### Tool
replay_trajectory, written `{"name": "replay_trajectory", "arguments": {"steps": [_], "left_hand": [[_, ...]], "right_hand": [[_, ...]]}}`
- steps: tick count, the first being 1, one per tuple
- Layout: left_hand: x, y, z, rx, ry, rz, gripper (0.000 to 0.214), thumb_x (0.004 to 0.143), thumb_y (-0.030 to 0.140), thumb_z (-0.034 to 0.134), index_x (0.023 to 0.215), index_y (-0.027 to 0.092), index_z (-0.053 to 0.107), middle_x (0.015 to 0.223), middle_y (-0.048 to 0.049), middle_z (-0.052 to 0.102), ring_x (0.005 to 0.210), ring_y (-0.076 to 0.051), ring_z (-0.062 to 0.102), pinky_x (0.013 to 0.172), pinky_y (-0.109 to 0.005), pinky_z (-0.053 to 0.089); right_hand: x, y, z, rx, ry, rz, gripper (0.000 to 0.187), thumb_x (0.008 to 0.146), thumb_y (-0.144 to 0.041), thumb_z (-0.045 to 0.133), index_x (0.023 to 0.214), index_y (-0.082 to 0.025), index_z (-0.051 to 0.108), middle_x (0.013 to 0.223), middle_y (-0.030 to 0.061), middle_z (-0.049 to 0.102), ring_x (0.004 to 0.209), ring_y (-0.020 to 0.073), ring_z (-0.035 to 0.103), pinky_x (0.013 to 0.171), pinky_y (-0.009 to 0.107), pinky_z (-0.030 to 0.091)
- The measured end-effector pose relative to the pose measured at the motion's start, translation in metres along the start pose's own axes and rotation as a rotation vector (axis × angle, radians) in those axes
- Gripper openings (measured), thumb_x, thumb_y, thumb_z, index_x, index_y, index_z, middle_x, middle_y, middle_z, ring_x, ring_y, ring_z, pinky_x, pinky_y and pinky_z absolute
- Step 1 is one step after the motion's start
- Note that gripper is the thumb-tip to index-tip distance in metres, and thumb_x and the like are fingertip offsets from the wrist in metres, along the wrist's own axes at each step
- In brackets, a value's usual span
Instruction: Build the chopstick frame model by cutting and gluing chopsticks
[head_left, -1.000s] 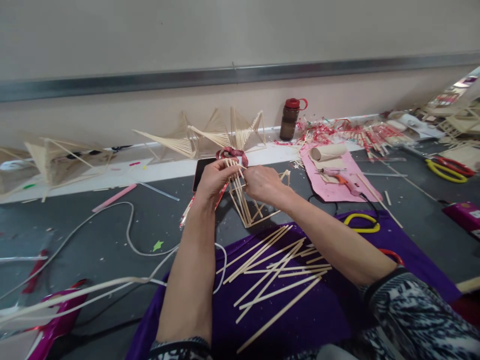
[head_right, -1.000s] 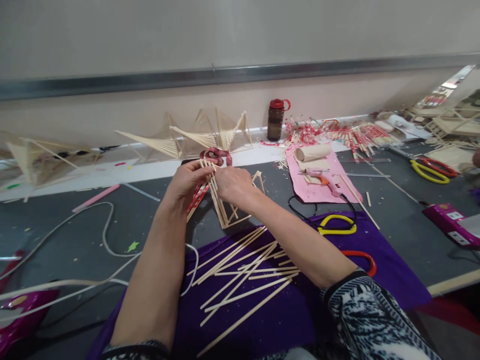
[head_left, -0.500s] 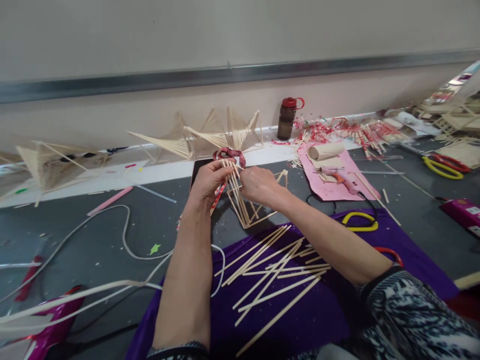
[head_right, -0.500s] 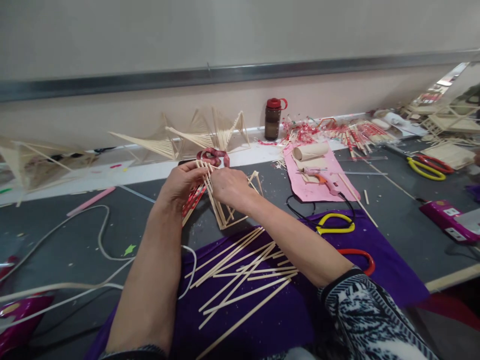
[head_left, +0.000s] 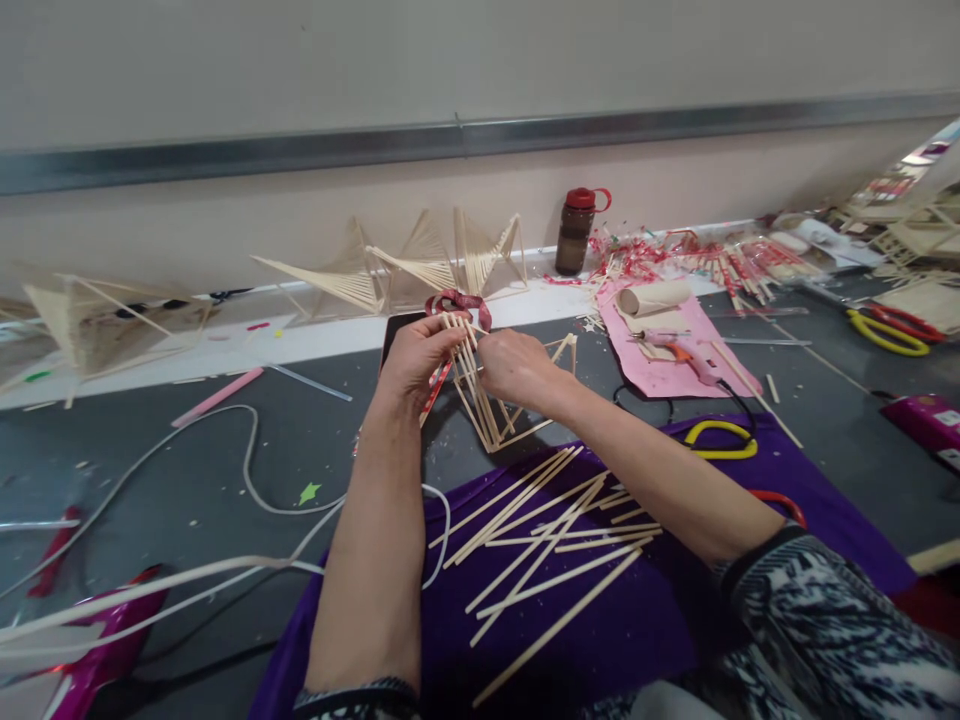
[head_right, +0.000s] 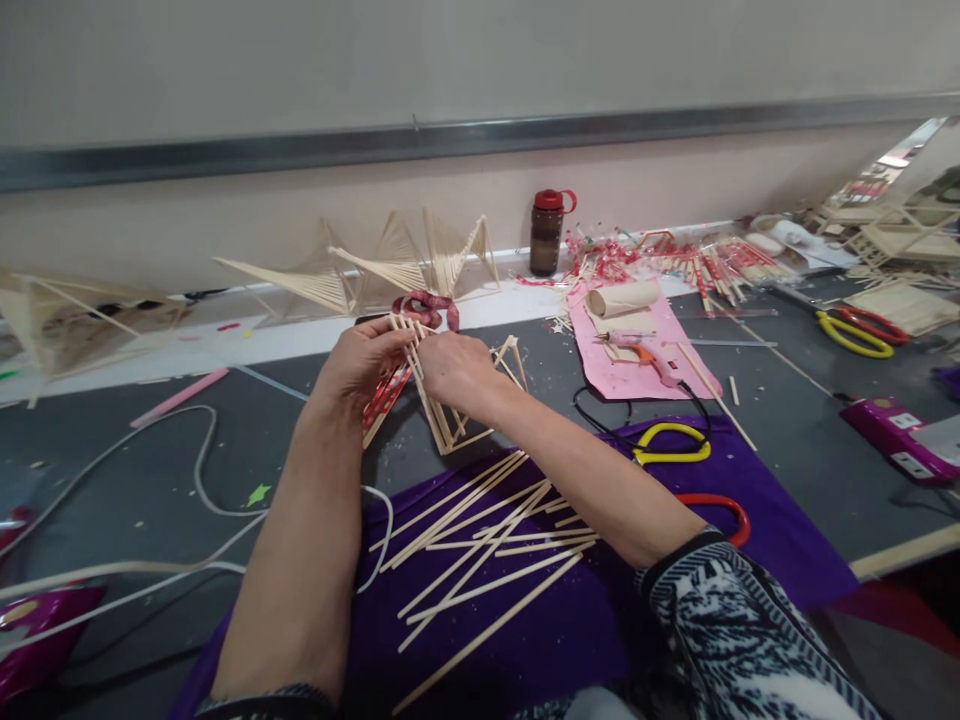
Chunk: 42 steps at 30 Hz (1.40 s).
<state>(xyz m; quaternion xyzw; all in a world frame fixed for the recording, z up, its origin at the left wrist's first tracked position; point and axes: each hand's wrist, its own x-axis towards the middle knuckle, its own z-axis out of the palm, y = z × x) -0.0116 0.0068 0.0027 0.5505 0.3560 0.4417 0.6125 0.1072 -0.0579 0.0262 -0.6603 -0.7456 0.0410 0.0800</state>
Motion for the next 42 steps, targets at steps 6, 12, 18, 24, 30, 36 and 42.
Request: {"name": "replay_trajectory", "arguments": {"steps": [6,12,18,24,30,36,42], "left_hand": [[0.0001,-0.0008,-0.0006,0.006,-0.008,0.011,0.026,0.056,0.022,0.072,0.08,0.011,0.069,0.067,-0.0035,0.066,0.061,-0.015,0.06,0.064,-0.029,0.047],[-0.002,0.0012,0.0008,0.012,-0.013,0.01,0.026,0.057,0.021,0.071,0.082,0.012,0.069,0.069,-0.0031,0.066,0.062,-0.014,0.06,0.064,-0.027,0.046],[-0.0037,0.0045,0.0031,0.024,0.0,-0.007,0.028,0.055,0.021,0.072,0.081,0.012,0.069,0.07,-0.0036,0.067,0.062,-0.014,0.059,0.062,-0.026,0.046],[-0.0016,0.0011,-0.0002,0.003,-0.008,-0.005,0.03,0.054,0.023,0.074,0.083,0.013,0.069,0.069,-0.0031,0.067,0.062,-0.015,0.06,0.064,-0.028,0.047],[-0.0001,0.0002,-0.0015,0.008,-0.005,0.004,0.034,0.052,0.025,0.075,0.084,0.013,0.069,0.072,-0.0043,0.068,0.065,-0.016,0.061,0.066,-0.03,0.047],[-0.0007,0.0006,-0.0019,0.01,-0.001,-0.004,0.033,0.053,0.024,0.075,0.084,0.013,0.068,0.072,-0.0044,0.068,0.066,-0.017,0.062,0.066,-0.03,0.048],[0.0002,0.0,-0.0036,0.008,-0.012,-0.011,0.03,0.055,0.022,0.074,0.084,0.013,0.068,0.075,-0.0047,0.068,0.067,-0.016,0.062,0.066,-0.029,0.048]], "right_hand": [[-0.0007,0.0013,-0.002,0.017,-0.014,0.007,0.022,0.075,-0.018,0.051,0.091,-0.013,0.066,0.088,0.0157,0.068,0.085,0.0247,0.064,0.066,0.029,0.05],[-0.0006,0.0029,-0.0018,0.039,-0.018,0.006,0.024,0.074,-0.016,0.052,0.093,-0.015,0.066,0.087,0.0146,0.068,0.084,0.0266,0.065,0.063,0.03,0.05],[-0.0005,0.0028,-0.0028,0.047,-0.026,0.007,0.027,0.075,-0.017,0.051,0.098,-0.015,0.064,0.089,0.0142,0.068,0.086,0.0262,0.064,0.064,0.03,0.049],[-0.0025,0.0038,-0.005,0.032,-0.06,0.003,0.025,0.078,-0.017,0.048,0.097,-0.016,0.064,0.095,0.0141,0.067,0.09,0.0233,0.063,0.069,0.027,0.048],[-0.0008,0.0029,-0.0045,0.047,-0.061,0.029,0.027,0.075,-0.015,0.049,0.097,-0.015,0.065,0.092,0.0147,0.068,0.086,0.0261,0.064,0.065,0.032,0.049],[0.0003,0.0014,-0.0051,0.047,-0.057,0.027,0.025,0.076,-0.017,0.05,0.094,-0.014,0.067,0.091,0.0159,0.068,0.086,0.0259,0.064,0.066,0.031,0.05],[0.0005,0.0023,-0.0034,0.042,-0.059,0.024,0.025,0.078,-0.018,0.048,0.094,-0.014,0.067,0.092,0.0155,0.068,0.086,0.0252,0.064,0.067,0.032,0.05]]}}
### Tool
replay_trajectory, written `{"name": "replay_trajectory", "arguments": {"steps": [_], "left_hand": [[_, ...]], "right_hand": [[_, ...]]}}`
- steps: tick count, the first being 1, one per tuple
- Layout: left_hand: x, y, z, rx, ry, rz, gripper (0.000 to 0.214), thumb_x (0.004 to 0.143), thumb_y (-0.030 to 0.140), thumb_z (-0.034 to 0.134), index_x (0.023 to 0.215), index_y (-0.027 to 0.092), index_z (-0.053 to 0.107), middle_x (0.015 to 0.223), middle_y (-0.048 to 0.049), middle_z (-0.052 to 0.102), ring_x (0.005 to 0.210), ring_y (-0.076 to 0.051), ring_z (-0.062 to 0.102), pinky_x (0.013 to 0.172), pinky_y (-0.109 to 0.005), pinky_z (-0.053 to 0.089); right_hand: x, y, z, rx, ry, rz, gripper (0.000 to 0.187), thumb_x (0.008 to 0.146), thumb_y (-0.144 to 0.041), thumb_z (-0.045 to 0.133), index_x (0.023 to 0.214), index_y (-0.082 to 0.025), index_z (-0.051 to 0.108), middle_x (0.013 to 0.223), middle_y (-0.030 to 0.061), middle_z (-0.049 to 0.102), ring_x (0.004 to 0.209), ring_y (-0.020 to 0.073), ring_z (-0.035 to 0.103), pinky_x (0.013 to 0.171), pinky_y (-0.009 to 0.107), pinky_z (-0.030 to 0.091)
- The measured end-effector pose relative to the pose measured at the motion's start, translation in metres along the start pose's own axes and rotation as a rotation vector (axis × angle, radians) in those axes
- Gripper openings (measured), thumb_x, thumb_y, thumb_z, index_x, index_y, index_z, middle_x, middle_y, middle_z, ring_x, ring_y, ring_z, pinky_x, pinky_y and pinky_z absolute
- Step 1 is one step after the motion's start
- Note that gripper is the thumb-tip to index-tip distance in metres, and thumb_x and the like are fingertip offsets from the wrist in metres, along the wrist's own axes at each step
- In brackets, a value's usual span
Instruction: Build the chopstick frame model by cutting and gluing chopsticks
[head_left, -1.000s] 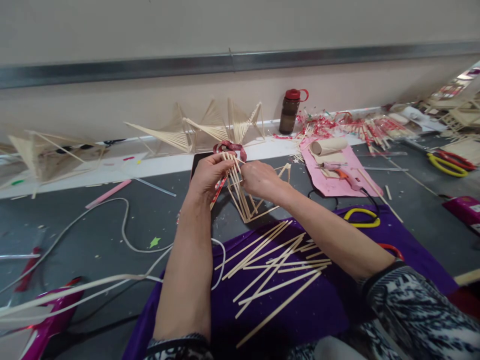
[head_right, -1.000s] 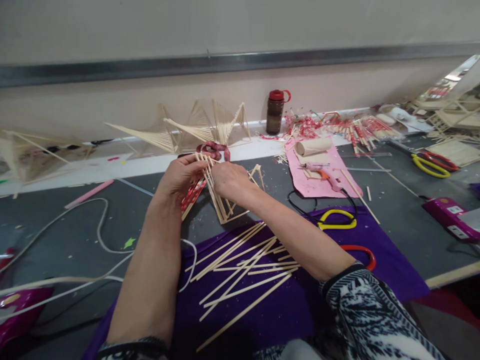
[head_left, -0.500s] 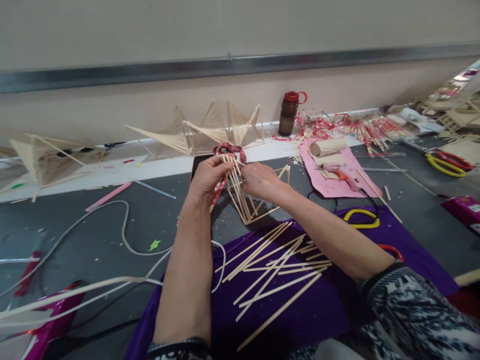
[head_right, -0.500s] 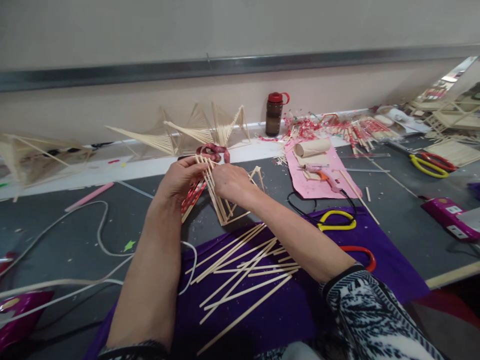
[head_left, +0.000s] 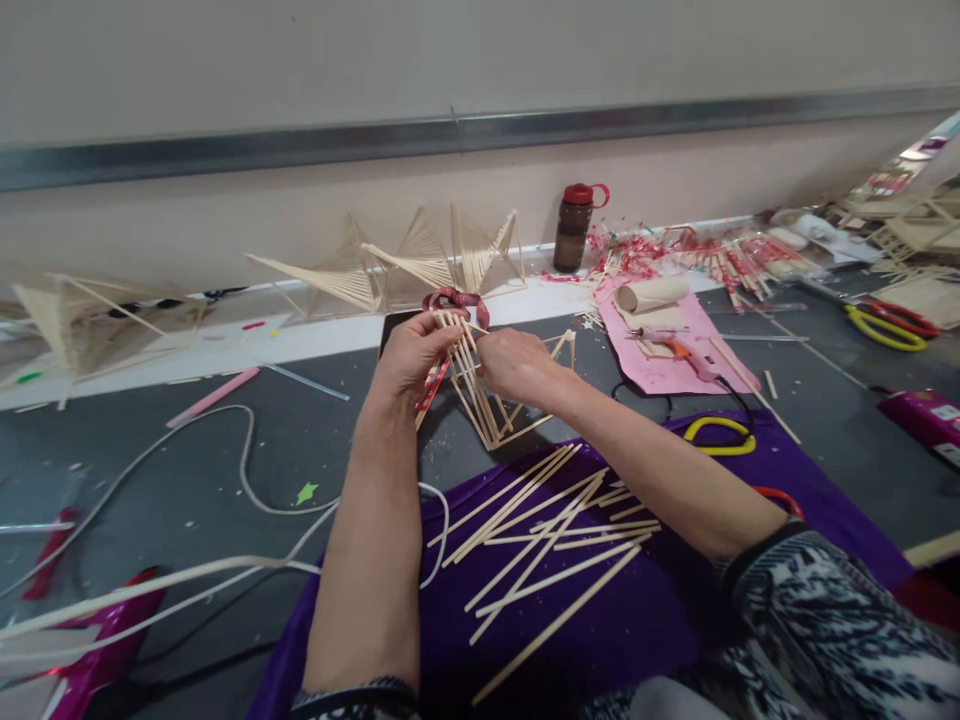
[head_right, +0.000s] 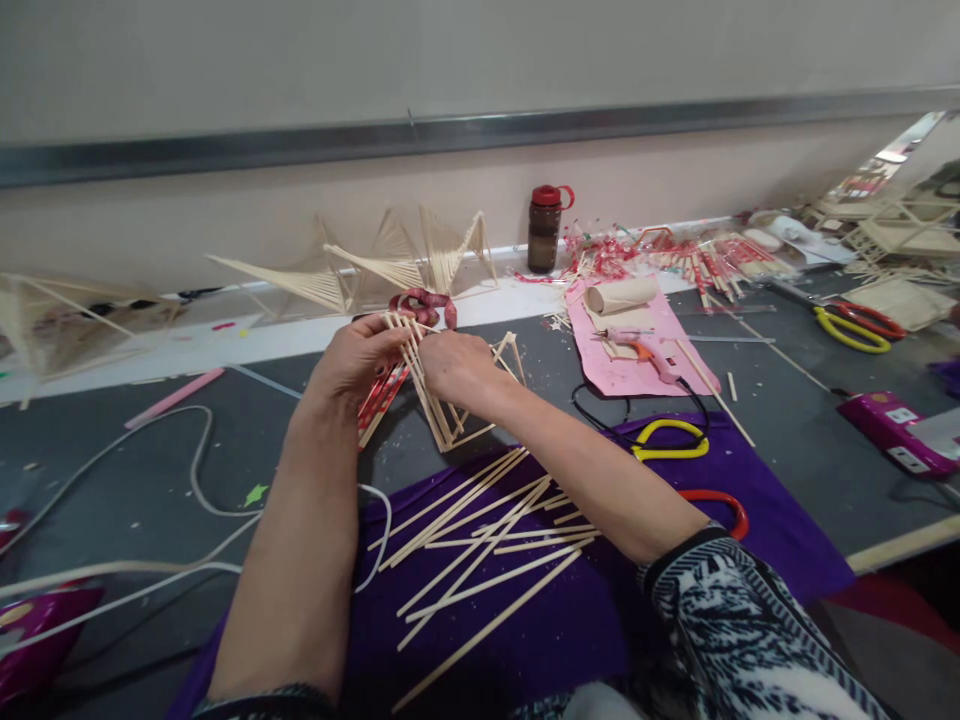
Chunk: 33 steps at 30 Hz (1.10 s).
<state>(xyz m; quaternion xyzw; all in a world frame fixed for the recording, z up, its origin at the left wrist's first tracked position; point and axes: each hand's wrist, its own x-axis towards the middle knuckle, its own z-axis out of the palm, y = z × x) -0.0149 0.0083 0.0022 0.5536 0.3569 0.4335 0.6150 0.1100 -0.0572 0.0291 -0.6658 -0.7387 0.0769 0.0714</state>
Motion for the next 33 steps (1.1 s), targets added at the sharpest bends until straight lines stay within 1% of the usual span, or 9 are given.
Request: {"name": "replay_trajectory", "arguments": {"steps": [6,13,18,25,29,33], "left_hand": [[0.0007,0.0001,-0.0016,-0.016,-0.016,0.006,0.031,0.054,0.022,0.074,0.082,0.013,0.068,0.075,-0.0045,0.068,0.067,-0.016,0.062,0.068,-0.03,0.048],[0.0006,-0.0008,-0.0021,-0.041,-0.024,0.011,0.032,0.054,0.023,0.075,0.084,0.013,0.067,0.073,-0.0038,0.067,0.07,-0.018,0.063,0.071,-0.032,0.048],[0.0011,-0.0019,-0.0018,-0.045,-0.021,0.02,0.031,0.055,0.021,0.075,0.082,0.012,0.066,0.072,-0.0034,0.067,0.067,-0.016,0.062,0.071,-0.032,0.049],[0.0021,-0.0005,-0.0054,-0.055,-0.021,0.018,0.038,0.055,0.022,0.075,0.089,0.014,0.064,0.081,-0.0051,0.067,0.071,-0.016,0.063,0.071,-0.031,0.049],[0.0007,0.0037,-0.0073,-0.065,0.018,-0.021,0.033,0.057,0.023,0.074,0.088,0.015,0.065,0.084,-0.0056,0.067,0.073,-0.015,0.063,0.07,-0.029,0.049],[0.0,0.0059,-0.0061,-0.065,0.043,-0.006,0.033,0.058,0.022,0.073,0.09,0.017,0.065,0.086,-0.0049,0.067,0.075,-0.015,0.062,0.066,-0.028,0.049]], "right_hand": [[0.003,-0.0001,0.003,-0.026,-0.011,0.004,0.024,0.077,-0.018,0.05,0.094,-0.015,0.067,0.092,0.0153,0.068,0.087,0.0266,0.064,0.067,0.033,0.05],[0.0012,-0.0012,0.0008,-0.032,-0.013,0.008,0.024,0.078,-0.018,0.048,0.094,-0.015,0.066,0.094,0.0149,0.068,0.088,0.0246,0.064,0.069,0.031,0.05],[0.0004,-0.0018,-0.0008,-0.035,-0.013,0.009,0.025,0.077,-0.017,0.048,0.094,-0.015,0.067,0.093,0.0152,0.068,0.087,0.0259,0.064,0.068,0.033,0.05],[-0.0022,-0.001,-0.0014,-0.031,-0.004,-0.003,0.024,0.077,-0.018,0.05,0.094,-0.015,0.067,0.093,0.0162,0.068,0.086,0.0262,0.065,0.066,0.032,0.05],[-0.0013,0.0006,0.0004,-0.028,-0.001,-0.007,0.023,0.077,-0.017,0.05,0.093,-0.015,0.067,0.092,0.0154,0.068,0.086,0.026,0.065,0.066,0.032,0.05],[-0.0009,0.0009,0.0006,-0.025,0.003,-0.008,0.023,0.077,-0.017,0.051,0.093,-0.014,0.067,0.092,0.016,0.068,0.086,0.0253,0.065,0.066,0.031,0.05]]}}
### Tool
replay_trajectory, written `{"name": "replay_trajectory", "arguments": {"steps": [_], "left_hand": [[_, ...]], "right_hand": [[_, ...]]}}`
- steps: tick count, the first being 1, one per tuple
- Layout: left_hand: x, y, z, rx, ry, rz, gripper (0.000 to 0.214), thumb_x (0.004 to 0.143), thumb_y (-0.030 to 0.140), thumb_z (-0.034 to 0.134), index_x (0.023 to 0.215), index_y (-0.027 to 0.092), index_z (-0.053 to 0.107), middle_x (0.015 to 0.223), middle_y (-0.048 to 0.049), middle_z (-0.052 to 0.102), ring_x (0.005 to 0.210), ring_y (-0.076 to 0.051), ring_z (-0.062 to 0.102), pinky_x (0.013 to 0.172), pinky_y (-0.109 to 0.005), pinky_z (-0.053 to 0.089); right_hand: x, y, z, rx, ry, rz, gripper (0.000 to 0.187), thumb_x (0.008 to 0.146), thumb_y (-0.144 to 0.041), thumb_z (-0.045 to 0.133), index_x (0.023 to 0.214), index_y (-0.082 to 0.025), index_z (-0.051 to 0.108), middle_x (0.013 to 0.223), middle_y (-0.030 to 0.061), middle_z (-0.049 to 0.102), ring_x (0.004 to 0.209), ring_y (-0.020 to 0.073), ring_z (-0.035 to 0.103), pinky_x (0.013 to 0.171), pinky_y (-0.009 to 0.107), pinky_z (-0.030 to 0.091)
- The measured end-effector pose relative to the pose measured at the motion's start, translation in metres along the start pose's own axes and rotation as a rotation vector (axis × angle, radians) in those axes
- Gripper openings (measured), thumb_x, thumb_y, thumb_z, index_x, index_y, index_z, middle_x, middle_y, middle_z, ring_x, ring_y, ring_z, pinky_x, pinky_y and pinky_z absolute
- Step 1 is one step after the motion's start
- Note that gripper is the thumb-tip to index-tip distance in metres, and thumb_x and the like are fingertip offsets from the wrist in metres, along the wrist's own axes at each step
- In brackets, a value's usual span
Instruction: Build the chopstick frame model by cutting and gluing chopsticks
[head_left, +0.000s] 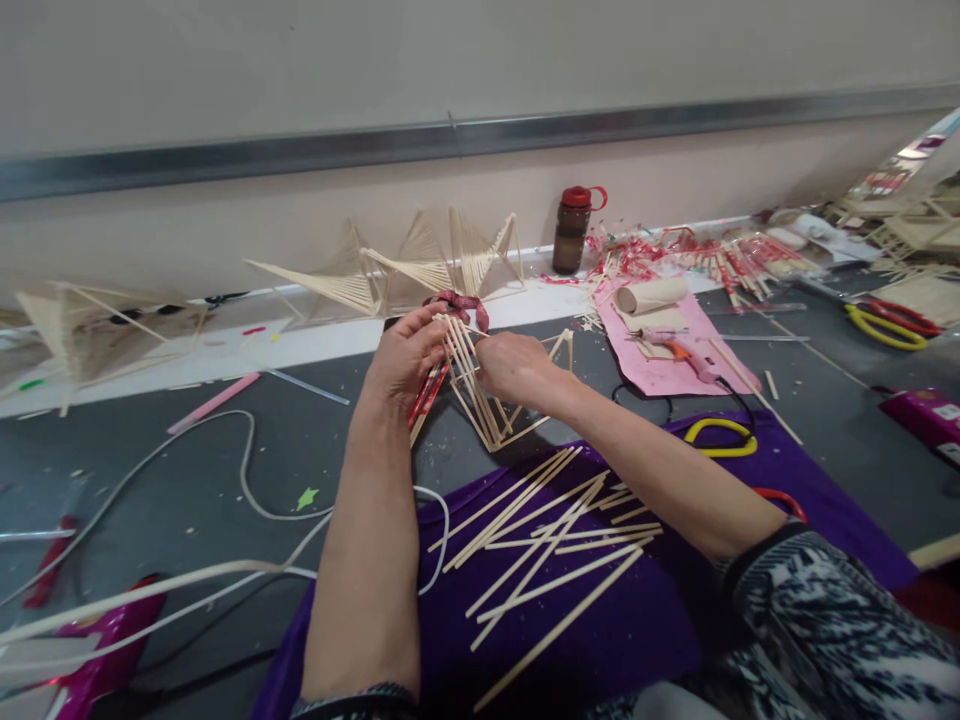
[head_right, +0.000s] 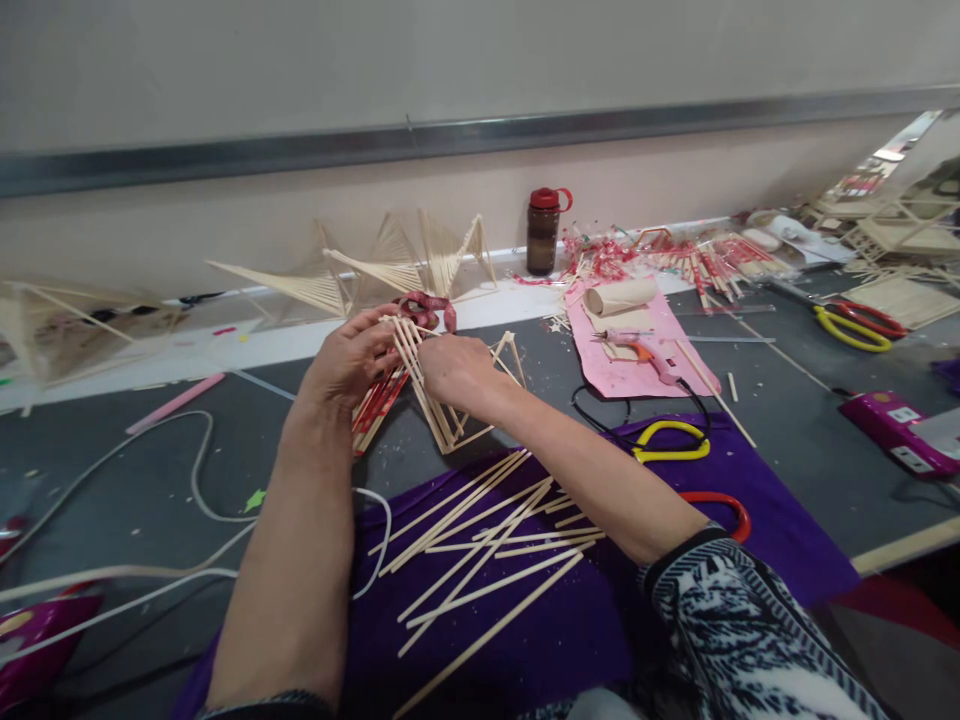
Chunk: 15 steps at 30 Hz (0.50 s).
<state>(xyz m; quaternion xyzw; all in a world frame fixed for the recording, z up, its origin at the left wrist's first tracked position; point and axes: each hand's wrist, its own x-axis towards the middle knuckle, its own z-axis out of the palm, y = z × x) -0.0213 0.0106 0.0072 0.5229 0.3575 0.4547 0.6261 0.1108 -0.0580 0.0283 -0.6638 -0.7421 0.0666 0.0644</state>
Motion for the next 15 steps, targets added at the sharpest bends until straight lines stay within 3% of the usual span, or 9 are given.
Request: {"name": "replay_trajectory", "arguments": {"steps": [15], "left_hand": [[0.0026,-0.0058,-0.0008,0.009,-0.088,0.076,0.038,0.061,0.023,0.072,0.097,0.018,0.061,0.095,-0.0084,0.068,0.081,-0.022,0.064,0.062,-0.032,0.052]], "right_hand": [[0.0023,0.0013,0.0024,0.005,-0.013,-0.008,0.024,0.077,-0.016,0.048,0.093,-0.016,0.065,0.093,0.0149,0.068,0.087,0.0254,0.064,0.067,0.032,0.05]]}}
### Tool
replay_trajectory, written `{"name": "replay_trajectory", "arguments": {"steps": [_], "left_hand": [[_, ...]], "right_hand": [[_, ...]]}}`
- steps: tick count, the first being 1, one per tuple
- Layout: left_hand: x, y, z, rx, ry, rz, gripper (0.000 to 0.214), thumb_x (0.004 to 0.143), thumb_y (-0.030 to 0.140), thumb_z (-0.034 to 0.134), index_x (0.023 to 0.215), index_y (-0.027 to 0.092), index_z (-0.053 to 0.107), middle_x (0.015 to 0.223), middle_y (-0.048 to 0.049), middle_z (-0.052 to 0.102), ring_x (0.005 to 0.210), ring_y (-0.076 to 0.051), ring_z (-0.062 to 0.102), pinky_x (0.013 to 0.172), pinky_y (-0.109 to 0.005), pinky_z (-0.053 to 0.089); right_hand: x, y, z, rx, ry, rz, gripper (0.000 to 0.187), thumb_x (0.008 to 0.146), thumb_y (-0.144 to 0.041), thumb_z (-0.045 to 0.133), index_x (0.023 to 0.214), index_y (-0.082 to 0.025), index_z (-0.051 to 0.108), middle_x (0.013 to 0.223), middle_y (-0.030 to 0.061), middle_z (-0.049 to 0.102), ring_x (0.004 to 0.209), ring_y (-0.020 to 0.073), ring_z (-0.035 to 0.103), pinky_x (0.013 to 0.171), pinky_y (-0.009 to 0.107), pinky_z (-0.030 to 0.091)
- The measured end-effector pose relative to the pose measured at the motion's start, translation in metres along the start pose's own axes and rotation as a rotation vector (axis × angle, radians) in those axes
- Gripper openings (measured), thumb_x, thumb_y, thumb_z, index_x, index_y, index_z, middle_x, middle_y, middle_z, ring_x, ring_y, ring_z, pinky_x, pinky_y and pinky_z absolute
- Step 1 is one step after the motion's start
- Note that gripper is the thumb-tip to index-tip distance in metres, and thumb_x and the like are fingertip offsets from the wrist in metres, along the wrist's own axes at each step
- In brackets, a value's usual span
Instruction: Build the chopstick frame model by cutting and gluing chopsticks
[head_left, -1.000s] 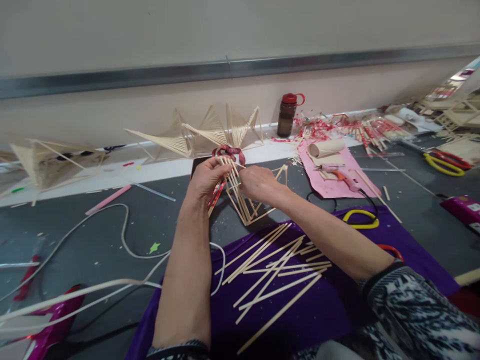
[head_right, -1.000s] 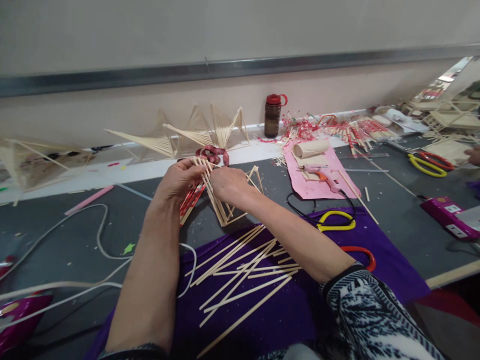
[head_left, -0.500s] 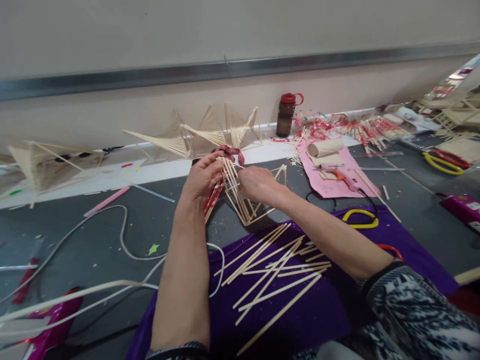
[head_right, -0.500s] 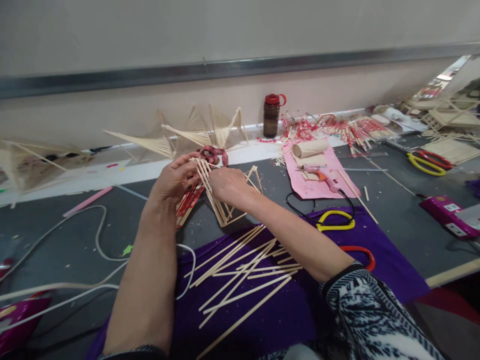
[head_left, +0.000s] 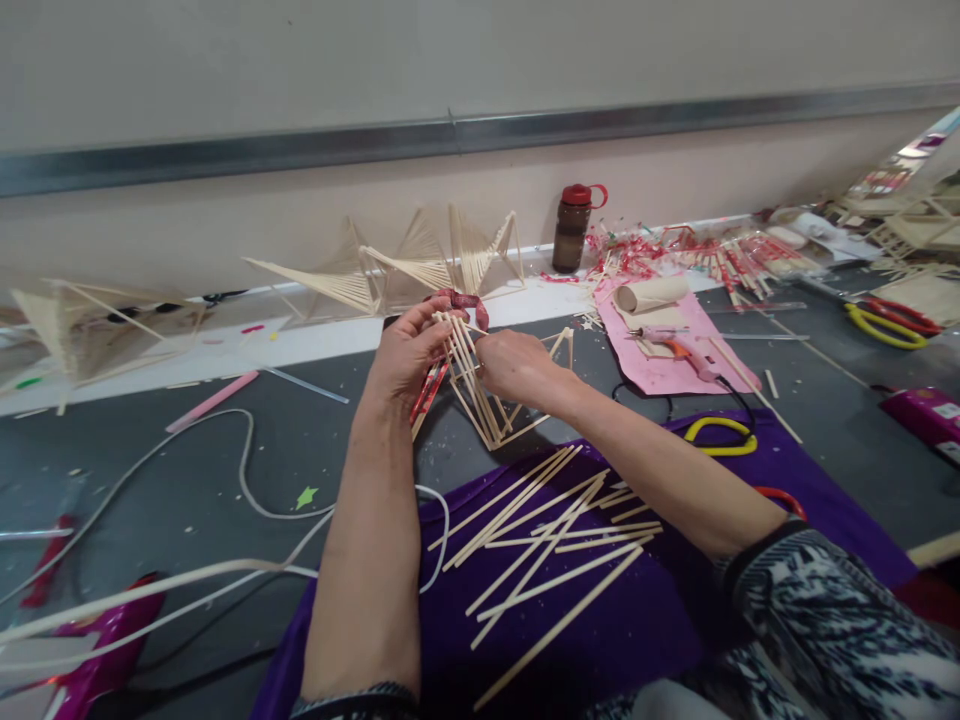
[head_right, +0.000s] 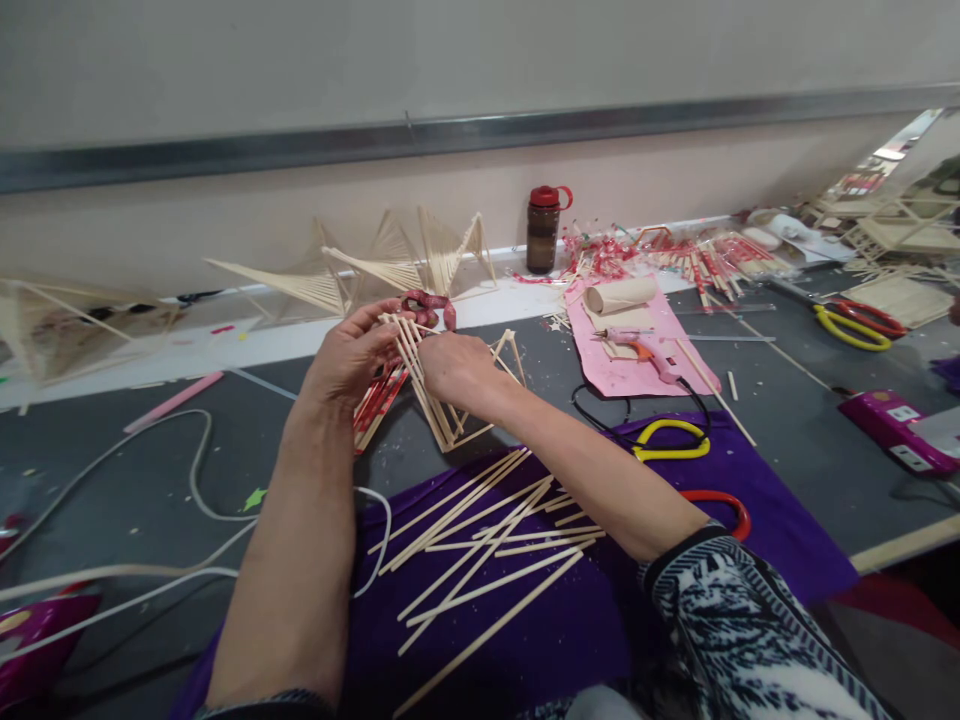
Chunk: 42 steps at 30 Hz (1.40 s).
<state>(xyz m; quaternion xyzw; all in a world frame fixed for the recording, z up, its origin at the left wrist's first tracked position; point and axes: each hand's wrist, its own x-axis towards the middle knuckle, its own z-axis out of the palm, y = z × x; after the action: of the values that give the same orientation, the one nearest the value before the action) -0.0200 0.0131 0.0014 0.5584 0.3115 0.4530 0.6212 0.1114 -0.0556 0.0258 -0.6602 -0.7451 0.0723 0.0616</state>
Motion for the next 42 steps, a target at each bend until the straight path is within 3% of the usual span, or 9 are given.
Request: {"name": "replay_trajectory", "arguments": {"steps": [36,42], "left_hand": [[0.0002,-0.0019,-0.0017,-0.021,-0.038,0.028,0.031,0.067,0.02,0.069,0.096,0.019,0.058,0.091,-0.005,0.067,0.073,-0.016,0.063,0.058,-0.026,0.051],[-0.0004,-0.001,-0.0009,-0.025,-0.026,0.043,0.03,0.065,0.018,0.07,0.094,0.019,0.059,0.091,-0.0044,0.068,0.073,-0.015,0.063,0.059,-0.026,0.051]], "right_hand": [[0.0021,0.0039,-0.0003,0.027,-0.033,-0.002,0.023,0.08,-0.018,0.047,0.091,-0.013,0.066,0.091,0.0165,0.067,0.088,0.0258,0.063,0.066,0.03,0.047],[-0.0074,0.0028,-0.0046,0.028,0.082,-0.046,0.024,0.082,-0.017,0.044,0.094,-0.01,0.063,0.088,0.0155,0.067,0.082,0.0211,0.063,0.066,0.026,0.043]]}}
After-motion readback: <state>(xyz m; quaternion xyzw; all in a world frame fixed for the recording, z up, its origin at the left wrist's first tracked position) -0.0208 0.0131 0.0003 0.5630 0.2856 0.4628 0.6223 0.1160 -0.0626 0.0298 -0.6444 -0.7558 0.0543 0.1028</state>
